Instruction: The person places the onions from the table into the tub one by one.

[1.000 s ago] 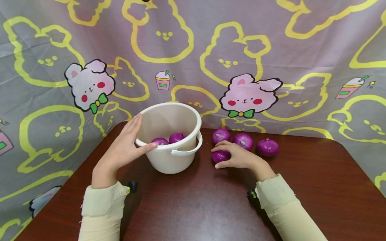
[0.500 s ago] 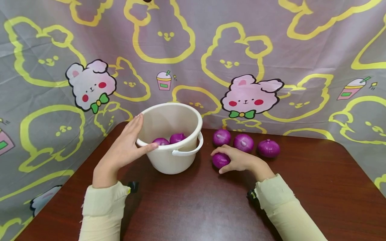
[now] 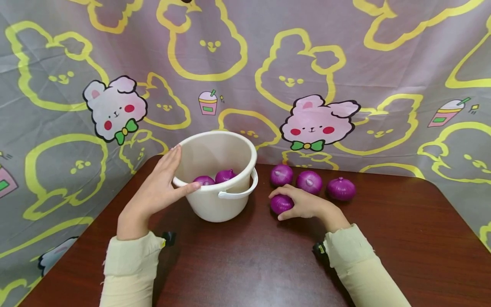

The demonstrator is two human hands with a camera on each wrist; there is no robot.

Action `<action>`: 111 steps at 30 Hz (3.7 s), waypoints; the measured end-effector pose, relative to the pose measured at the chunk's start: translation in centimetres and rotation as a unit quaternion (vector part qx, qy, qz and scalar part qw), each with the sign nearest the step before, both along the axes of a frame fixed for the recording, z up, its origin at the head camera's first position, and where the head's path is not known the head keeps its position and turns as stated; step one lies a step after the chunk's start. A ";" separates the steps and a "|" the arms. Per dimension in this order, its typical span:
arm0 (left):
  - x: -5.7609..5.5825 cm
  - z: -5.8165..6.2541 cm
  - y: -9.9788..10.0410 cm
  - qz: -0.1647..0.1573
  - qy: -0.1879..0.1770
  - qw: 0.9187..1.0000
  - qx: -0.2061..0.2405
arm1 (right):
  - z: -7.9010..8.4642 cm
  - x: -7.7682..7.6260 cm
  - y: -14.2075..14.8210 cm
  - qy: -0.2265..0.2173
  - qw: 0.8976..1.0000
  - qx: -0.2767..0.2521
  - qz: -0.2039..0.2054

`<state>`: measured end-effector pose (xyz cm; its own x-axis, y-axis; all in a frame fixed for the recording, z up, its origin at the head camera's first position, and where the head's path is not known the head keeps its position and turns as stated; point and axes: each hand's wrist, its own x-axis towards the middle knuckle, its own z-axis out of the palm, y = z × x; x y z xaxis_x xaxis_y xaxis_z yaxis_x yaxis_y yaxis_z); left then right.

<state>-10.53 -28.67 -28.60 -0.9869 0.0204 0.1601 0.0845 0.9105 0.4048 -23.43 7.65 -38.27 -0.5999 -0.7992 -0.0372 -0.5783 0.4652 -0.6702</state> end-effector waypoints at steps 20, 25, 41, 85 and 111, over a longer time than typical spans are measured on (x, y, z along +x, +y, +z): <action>0.0 -0.3 -0.1 -0.003 0.004 1.000 0.001 | 0.7 -0.7 -0.8 -0.031 0.995 -0.084 -0.047; 0.1 -0.4 -0.1 -0.005 0.002 1.000 0.002 | 1.6 -0.8 -1.3 -0.035 0.992 -0.108 -0.050; 0.1 -0.4 -0.1 -0.007 0.007 1.000 0.003 | 2.9 -0.8 -0.8 -0.103 0.966 -0.220 -0.094; 0.0 0.1 0.0 -0.020 0.016 1.000 -0.004 | 7.1 1.8 0.5 -0.037 0.956 -0.277 -0.088; 0.0 -0.1 -0.4 -0.011 0.009 1.000 -0.007 | 9.3 4.4 -2.9 -0.026 0.951 -0.306 0.036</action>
<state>-10.52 -29.04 -28.74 -0.9832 0.0438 0.1773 0.1111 0.9139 0.3905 -19.00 4.73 -28.95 -0.5531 -0.7197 0.4195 -0.5525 -0.0600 -0.8314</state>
